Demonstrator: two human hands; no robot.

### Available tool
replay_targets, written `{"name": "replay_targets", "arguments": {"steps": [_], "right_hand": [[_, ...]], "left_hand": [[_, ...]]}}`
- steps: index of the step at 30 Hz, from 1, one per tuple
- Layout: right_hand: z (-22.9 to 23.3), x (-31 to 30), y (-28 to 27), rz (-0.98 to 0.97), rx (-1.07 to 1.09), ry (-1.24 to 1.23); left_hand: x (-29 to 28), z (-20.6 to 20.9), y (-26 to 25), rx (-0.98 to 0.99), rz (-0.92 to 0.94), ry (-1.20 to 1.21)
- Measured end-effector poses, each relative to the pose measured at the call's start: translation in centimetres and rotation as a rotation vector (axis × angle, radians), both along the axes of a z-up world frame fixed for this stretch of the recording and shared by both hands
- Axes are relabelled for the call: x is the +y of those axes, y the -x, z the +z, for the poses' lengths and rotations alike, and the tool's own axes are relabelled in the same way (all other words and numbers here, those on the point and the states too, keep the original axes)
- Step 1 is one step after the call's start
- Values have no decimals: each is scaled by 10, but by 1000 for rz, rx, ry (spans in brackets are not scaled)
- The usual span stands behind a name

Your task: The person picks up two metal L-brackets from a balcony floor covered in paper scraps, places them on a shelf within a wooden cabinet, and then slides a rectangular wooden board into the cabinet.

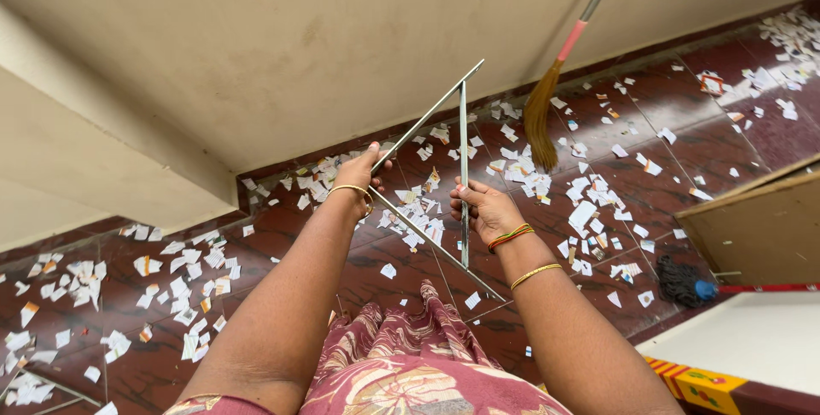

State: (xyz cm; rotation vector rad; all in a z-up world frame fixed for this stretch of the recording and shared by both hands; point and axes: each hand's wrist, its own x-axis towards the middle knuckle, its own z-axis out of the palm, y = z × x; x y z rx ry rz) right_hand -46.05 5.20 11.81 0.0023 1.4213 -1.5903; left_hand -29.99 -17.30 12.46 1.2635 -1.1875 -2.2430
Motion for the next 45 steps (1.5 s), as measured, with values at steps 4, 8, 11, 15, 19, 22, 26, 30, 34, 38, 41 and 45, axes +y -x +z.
{"name": "replay_targets", "arguments": {"steps": [4, 8, 11, 15, 19, 22, 26, 30, 34, 38, 41, 45], "right_hand": [[0, 7, -4, -98, -22, -9], [-3, 8, -13, -217, -23, 22], [-5, 6, -20, -285, -29, 67], [-5, 0, -42, -430, -41, 24], [-14, 0, -60, -520, -37, 75], [-19, 6, -73, -587, -57, 68], [-24, 14, -89, -669, -69, 57], [-24, 31, -104, -721, -70, 50], [-28, 50, -116, -783, -59, 42], [-32, 70, -124, -845, -89, 55], [-37, 86, -124, -876, -86, 51], [-43, 105, -118, -918, -97, 58]], "left_hand": [[-7, 10, 16, 66, -108, -59], [-18, 23, 28, 86, -237, -74], [-26, 33, 32, 69, -333, -49], [-38, 43, 36, 11, -441, -50], [-49, 34, 40, 63, -518, -101], [-48, 28, 41, 27, -580, -120], [-46, 19, 39, 144, -716, -193], [-32, 14, 40, 141, -786, -222], [-13, 4, 44, 165, -809, -226], [10, -5, 53, 173, -879, -137], [28, -14, 61, 176, -917, -79], [46, -21, 82, 230, -960, -66]]}}
